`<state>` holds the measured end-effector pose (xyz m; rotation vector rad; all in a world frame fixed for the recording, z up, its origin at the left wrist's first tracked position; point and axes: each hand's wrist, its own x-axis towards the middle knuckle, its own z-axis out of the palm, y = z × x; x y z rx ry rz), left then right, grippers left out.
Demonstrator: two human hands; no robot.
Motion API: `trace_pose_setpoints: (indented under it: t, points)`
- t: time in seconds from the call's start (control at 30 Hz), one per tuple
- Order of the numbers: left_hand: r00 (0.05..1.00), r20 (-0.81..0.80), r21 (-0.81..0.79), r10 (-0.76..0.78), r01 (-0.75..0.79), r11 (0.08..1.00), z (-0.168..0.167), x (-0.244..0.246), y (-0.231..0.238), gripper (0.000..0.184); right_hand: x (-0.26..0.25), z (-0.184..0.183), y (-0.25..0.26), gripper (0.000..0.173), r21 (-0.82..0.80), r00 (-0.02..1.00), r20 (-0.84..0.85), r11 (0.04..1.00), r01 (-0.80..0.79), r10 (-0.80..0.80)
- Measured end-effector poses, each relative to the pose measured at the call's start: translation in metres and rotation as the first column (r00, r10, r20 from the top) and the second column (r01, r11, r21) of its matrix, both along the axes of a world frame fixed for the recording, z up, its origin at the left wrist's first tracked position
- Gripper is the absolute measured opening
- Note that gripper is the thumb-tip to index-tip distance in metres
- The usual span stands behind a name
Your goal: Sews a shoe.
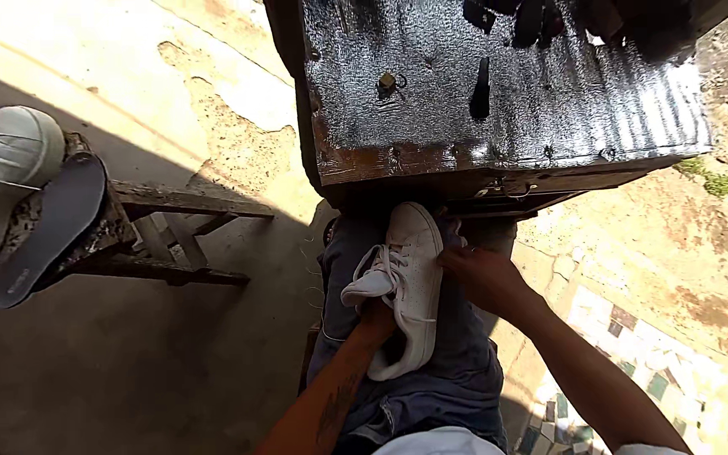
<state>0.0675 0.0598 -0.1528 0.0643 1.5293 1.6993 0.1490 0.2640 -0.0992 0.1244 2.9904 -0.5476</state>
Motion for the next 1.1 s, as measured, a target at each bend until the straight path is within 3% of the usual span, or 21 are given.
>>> trace_pose_setpoints:
  t: [0.1, 0.17, 0.23, 0.27, 0.37, 0.43, 0.53, 0.6, 0.7, 0.87, 1.0, 1.1]
  points:
    - [0.996, -0.041, -0.028, -0.082, 0.081, 0.996, 0.002, -0.002, -0.002, 0.025, 0.002, -0.007, -0.009, 0.017, 0.047, 0.998, -0.048, 0.998, 0.046, -0.044]
    - [0.970, -0.207, -0.075, -0.125, 0.112, 0.991, 0.004, -0.001, -0.008, 0.023, 0.003, -0.011, -0.009, 0.013, 0.067, 0.997, -0.054, 0.996, 0.059, -0.055]
    - [0.813, -0.544, -0.212, -0.208, 0.107, 0.971, 0.006, 0.003, -0.014, 0.028, 0.004, -0.013, -0.007, 0.010, 0.079, 0.996, -0.065, 0.995, 0.063, -0.058]
    - [0.728, -0.639, -0.279, -0.249, 0.082, 0.957, 0.007, 0.006, -0.016, 0.028, 0.004, -0.014, -0.007, 0.010, 0.069, 0.996, -0.063, 0.995, 0.066, -0.061]
    - [0.538, -0.774, -0.387, -0.335, 0.017, 0.922, 0.004, 0.014, -0.021, 0.027, 0.002, -0.008, -0.005, 0.011, -0.057, 0.995, 0.072, 0.996, 0.068, -0.064]
    - [0.465, -0.787, -0.439, -0.406, 0.041, 0.897, 0.004, 0.013, -0.023, 0.031, 0.000, -0.002, 0.002, 0.028, -0.178, 0.979, 0.196, 0.980, 0.091, -0.055]
    - [0.469, -0.778, -0.431, -0.419, 0.088, 0.898, 0.002, 0.005, -0.021, 0.032, 0.003, -0.016, 0.012, 0.038, -0.169, 0.981, 0.131, 0.972, 0.161, -0.140]
    - [0.512, -0.768, -0.401, -0.386, 0.086, 0.912, 0.000, 0.003, -0.019, 0.032, 0.005, -0.021, 0.018, 0.051, -0.102, 0.966, 0.143, 0.968, 0.229, -0.214]
    - [0.490, -0.804, -0.373, -0.337, 0.027, 0.927, -0.006, 0.007, -0.017, 0.030, 0.011, -0.024, 0.023, 0.061, -0.063, 0.937, 0.193, 0.949, 0.308, -0.291]
    - [0.479, -0.822, -0.366, -0.308, -0.029, 0.930, -0.010, 0.008, -0.018, 0.030, 0.041, -0.034, 0.041, 0.063, -0.039, 0.897, 0.155, 0.905, 0.424, -0.414]
    - [0.468, -0.819, -0.377, -0.332, -0.003, 0.926, -0.010, 0.007, -0.019, 0.029, 0.072, -0.046, 0.060, 0.060, -0.015, 0.786, 0.233, 0.807, 0.591, -0.572]
    - [0.402, -0.809, -0.452, -0.429, 0.042, 0.891, -0.003, 0.012, -0.024, 0.034, 0.083, -0.053, 0.040, 0.069, -0.210, 0.845, 0.314, 0.836, 0.507, -0.433]
